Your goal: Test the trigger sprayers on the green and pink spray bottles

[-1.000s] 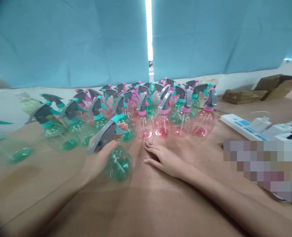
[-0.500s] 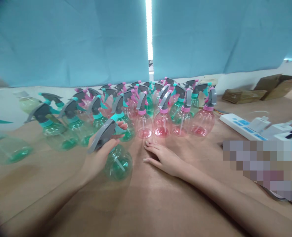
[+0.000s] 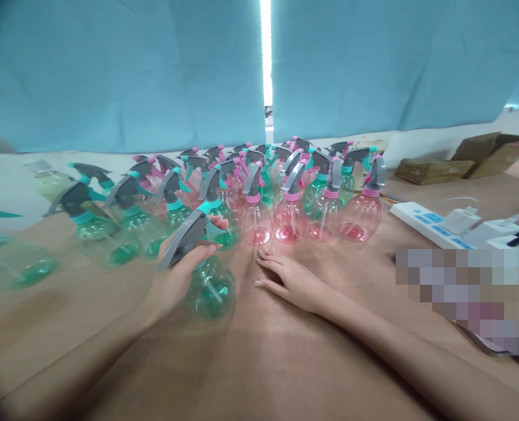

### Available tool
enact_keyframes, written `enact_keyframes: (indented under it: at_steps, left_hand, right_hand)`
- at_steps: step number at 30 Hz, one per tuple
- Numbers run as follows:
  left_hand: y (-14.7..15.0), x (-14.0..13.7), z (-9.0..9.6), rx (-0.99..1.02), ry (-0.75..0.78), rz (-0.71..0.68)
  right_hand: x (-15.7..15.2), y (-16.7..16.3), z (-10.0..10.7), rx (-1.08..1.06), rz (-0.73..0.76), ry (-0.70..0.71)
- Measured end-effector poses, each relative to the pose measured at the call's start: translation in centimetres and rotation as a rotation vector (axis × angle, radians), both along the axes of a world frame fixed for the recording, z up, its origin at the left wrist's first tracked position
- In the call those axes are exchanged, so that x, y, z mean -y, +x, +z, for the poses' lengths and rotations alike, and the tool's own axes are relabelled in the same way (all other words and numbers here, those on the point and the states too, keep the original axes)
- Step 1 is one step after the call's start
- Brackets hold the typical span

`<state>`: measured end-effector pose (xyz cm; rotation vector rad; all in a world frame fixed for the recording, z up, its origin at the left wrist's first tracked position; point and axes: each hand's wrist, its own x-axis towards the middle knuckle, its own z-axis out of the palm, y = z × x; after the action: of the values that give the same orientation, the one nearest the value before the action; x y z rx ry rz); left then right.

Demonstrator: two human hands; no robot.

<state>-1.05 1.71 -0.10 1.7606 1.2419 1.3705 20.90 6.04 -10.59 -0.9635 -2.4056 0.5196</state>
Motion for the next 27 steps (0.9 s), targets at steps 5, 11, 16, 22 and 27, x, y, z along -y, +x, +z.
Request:
enact_keyframes:
  at_steps: [5, 11, 16, 22, 27]
  left_hand:
    - [0.03, 0.11, 0.33, -0.034, -0.028, 0.029]
    - [-0.39, -0.26, 0.35, -0.063, -0.013, -0.011]
    - [-0.57, -0.35, 0.49, -0.06, 0.004, -0.017]
    - [-0.56, -0.37, 0.48, -0.04, -0.007, -0.024]
    - [-0.72, -0.39, 0.21, -0.066, -0.001, 0.024]
  right_hand:
    - [0.08, 0.01, 0.06, 0.001, 0.004, -0.004]
    - [0.04, 0.0, 0.09, -0.012, 0.013, 0.003]
    - [0.03, -0.03, 0.25, 0.017, 0.01, -0.003]
    - [0.08, -0.03, 0.23, -0.004, 0.006, -0.001]
    - [0.13, -0.02, 0.33, -0.009, 0.006, -0.004]
